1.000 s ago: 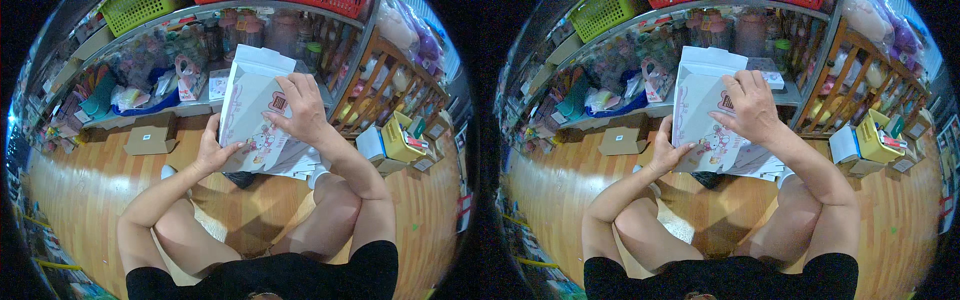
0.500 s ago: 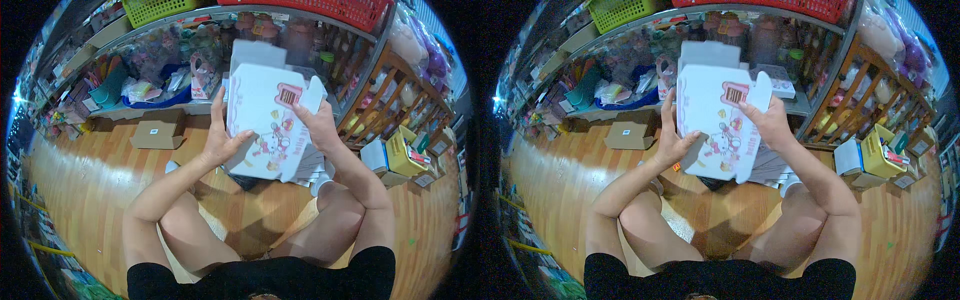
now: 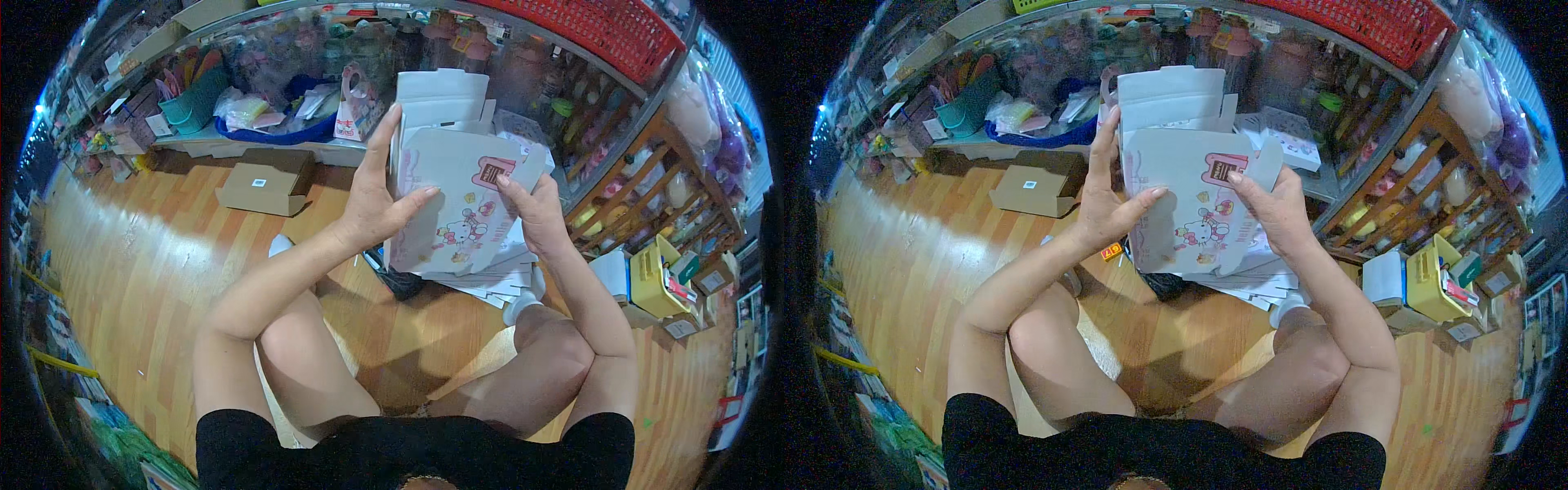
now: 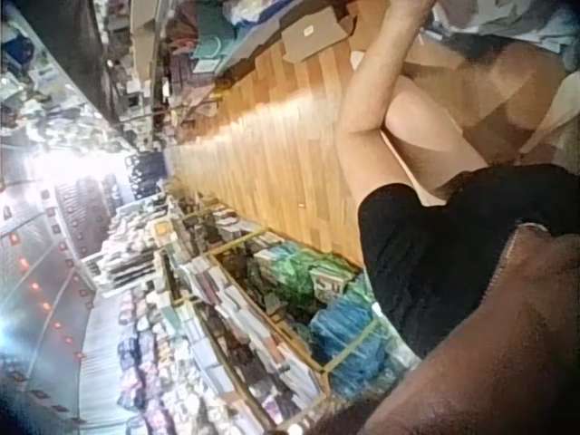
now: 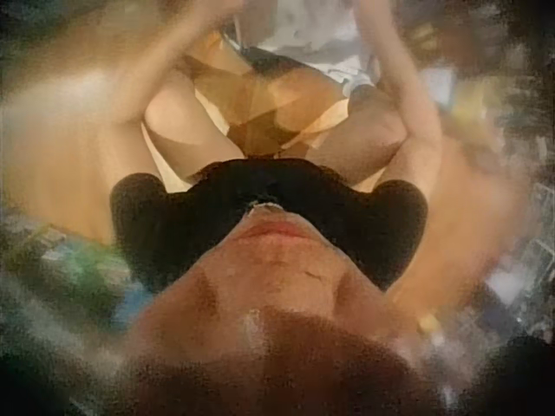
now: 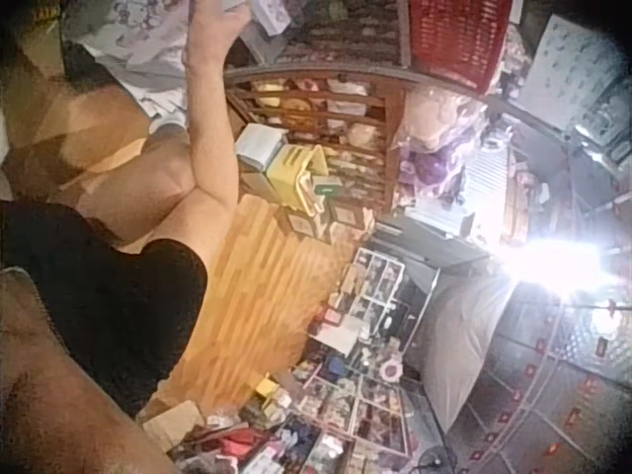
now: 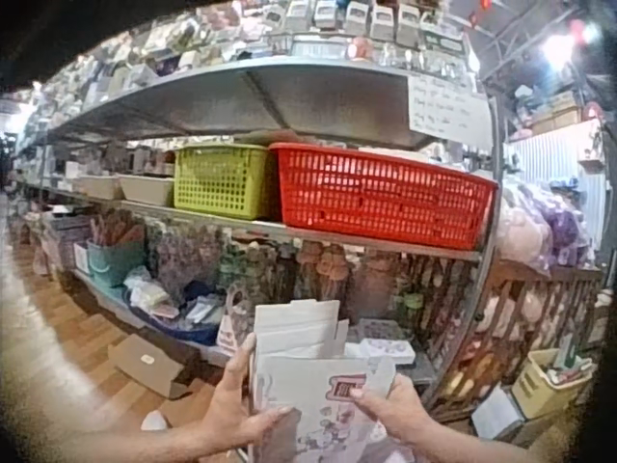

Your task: Folding and assembling flat cardboard boxes with character designs.

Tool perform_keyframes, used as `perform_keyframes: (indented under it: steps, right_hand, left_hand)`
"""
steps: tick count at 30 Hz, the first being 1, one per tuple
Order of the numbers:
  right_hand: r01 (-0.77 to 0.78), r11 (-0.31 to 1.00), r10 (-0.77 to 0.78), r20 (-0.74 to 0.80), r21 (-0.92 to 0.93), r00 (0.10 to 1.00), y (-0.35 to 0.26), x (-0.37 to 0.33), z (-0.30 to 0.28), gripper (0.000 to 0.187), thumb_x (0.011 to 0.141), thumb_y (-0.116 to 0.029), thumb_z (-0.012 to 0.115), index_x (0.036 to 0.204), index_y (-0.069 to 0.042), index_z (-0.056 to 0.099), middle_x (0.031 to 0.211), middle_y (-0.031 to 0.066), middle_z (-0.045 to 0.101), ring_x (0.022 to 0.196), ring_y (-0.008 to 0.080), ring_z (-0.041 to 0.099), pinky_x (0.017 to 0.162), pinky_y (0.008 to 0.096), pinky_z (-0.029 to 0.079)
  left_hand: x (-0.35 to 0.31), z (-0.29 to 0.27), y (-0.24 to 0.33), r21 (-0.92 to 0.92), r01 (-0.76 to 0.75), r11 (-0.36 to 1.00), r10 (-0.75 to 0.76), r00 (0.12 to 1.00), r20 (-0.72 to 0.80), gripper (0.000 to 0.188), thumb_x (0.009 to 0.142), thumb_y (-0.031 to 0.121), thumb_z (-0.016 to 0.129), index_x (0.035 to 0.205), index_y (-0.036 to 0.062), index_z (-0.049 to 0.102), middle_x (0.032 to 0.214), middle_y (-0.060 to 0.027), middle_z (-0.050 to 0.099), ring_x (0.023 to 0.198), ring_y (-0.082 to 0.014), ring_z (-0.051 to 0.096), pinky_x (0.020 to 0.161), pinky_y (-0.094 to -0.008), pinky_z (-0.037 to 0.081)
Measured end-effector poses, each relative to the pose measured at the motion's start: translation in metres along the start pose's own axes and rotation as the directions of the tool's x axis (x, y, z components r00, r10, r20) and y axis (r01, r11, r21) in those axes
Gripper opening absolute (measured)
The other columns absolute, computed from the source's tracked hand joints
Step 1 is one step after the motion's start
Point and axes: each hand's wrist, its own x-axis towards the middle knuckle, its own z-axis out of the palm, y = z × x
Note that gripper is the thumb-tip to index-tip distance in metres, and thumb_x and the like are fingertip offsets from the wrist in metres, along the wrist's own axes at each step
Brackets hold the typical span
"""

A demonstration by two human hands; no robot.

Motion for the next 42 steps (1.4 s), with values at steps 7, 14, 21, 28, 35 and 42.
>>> perform_keyframes:
  steps: [7,14,21,28,35,42]
  right_hand:
    - [0.453,0.742,-0.557,-0.077,-0.495,0.827,-0.012,0.012,0.000,0.033,0.078,-0.018,0.064,0.102,0.001,0.053,0.081,0.0129,0.059,0.070,0.0192,0.056,0.067,0.0299,0.045]
    - [0.432,0.644,-0.446,0.148,-0.631,0.883,-0.012,0.005,0.016,0.028,0.085,-0.024,0.053,0.072,0.001,0.056,0.063,0.0185,0.055,0.060,0.0331,0.055,0.056,0.0387,0.041]
    - [0.054,0.838,0.046,0.170,-0.543,0.984,0.000,0.007,0.017,0.044,0.092,-0.034,0.040,0.078,0.003,0.060,0.060,0.0121,0.057,0.057,0.0196,0.056,0.054,0.0332,0.044]
    - [-0.283,0.921,0.367,0.353,-0.266,0.861,0.015,0.004,0.013,0.047,0.092,-0.035,0.041,0.088,0.008,0.061,0.075,0.0098,0.061,0.064,0.0141,0.055,0.056,0.0305,0.046]
    - [-0.337,0.911,0.410,0.434,-0.237,0.802,0.016,0.004,0.015,0.049,0.091,-0.038,0.042,0.088,0.007,0.061,0.075,0.0104,0.061,0.065,0.0140,0.056,0.056,0.0297,0.046]
    - [-0.260,0.906,0.400,0.477,-0.333,0.783,0.014,0.005,0.012,0.045,0.089,-0.035,0.043,0.088,0.006,0.062,0.076,0.0090,0.062,0.063,0.0126,0.056,0.055,0.0291,0.046]
  left_hand:
    - [-0.002,0.010,-0.003,0.091,0.054,0.994,-0.057,0.998,0.023,0.091,0.070,0.001,0.066,0.139,0.0054,0.008,0.127,-0.0164,0.037,0.115,-0.0248,0.040,0.099,-0.0372,0.030]
    - [-0.005,0.016,-0.001,0.192,0.037,0.981,-0.059,0.992,0.111,0.090,0.069,-0.002,0.065,0.139,0.0055,0.009,0.114,-0.0147,0.044,0.106,-0.0237,0.044,0.094,-0.0345,0.034]
    - [-0.008,0.013,0.000,-0.041,0.183,0.982,-0.171,0.963,0.208,0.085,0.071,0.007,0.067,0.138,0.0049,0.015,0.135,-0.0208,0.031,0.122,-0.0345,0.037,0.099,-0.0379,0.031]
    - [-0.011,0.013,-0.004,0.107,-0.033,0.994,0.000,0.956,0.294,0.085,0.071,0.005,0.068,0.138,0.0057,0.016,0.124,-0.0162,0.042,0.109,-0.0270,0.046,0.094,-0.0351,0.035]
    - [-0.010,0.016,0.001,0.092,-0.034,0.995,0.004,0.952,0.306,0.072,0.071,0.004,0.068,0.134,0.0062,0.031,0.112,-0.0112,0.050,0.097,-0.0227,0.050,0.088,-0.0309,0.038]
    - [-0.007,0.015,0.003,0.053,-0.039,0.998,0.019,0.939,0.343,0.057,0.068,0.007,0.070,0.121,0.0069,0.047,0.096,-0.0107,0.051,0.088,-0.0230,0.051,0.074,-0.0302,0.042]
